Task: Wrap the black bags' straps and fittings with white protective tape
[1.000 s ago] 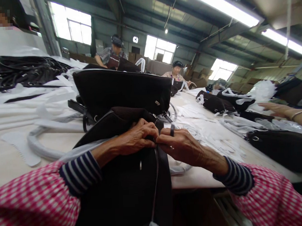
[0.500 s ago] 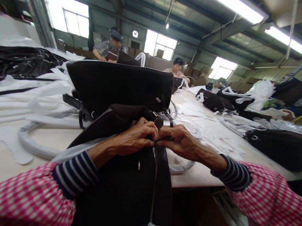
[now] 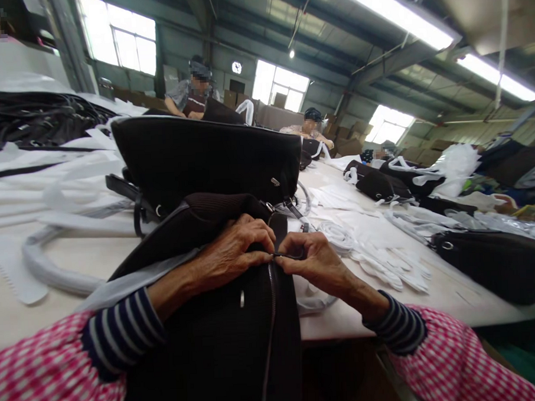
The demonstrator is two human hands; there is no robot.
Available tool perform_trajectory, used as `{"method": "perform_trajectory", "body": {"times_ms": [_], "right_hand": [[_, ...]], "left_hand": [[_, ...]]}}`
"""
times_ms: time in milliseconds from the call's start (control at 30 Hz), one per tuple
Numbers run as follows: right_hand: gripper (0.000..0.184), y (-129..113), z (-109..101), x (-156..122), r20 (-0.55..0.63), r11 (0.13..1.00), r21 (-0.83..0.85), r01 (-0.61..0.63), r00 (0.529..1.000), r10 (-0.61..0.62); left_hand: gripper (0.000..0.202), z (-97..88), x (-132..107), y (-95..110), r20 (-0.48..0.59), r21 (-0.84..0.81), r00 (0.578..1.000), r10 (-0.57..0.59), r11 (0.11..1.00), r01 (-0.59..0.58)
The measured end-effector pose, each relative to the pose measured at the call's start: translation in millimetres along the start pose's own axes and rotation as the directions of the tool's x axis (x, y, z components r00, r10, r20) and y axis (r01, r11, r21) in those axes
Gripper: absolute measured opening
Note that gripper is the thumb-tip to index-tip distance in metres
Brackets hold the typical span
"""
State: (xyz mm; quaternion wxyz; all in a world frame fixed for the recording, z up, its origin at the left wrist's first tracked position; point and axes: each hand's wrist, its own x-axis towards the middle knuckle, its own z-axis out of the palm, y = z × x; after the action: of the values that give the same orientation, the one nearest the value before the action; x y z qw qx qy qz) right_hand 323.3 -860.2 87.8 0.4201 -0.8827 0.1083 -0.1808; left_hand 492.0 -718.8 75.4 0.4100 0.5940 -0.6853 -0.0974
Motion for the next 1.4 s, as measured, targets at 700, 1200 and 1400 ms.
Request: {"method": "perform_trajectory", "body": {"times_ms": [700,1200,1400], "right_hand": [[0.009,-45.6,-23.1,28.2,0.327,0.929,-0.319,0.186,0.942,-0.076],[0.004,-26.3,-16.0,15.8,0.175,0.993,-0.095,0.074,0.983,-0.057],[0.006,-23.4,-14.4,4.2,0.161,0.969,-0.247,0.026,0.987,0.015]], "left_hand": [[0.009,-0.1,-7.2,-2.1,-0.047,-0.019,0.995,-0.088,0.996,0.088],[0.013,1.7,-4.8,5.6,0.011,-0.023,0.992,-0.126,0.992,0.127],[0.009,4.9,-5.2,7.8,0.002,0.061,0.99,-0.14,0.988,0.14]]}}
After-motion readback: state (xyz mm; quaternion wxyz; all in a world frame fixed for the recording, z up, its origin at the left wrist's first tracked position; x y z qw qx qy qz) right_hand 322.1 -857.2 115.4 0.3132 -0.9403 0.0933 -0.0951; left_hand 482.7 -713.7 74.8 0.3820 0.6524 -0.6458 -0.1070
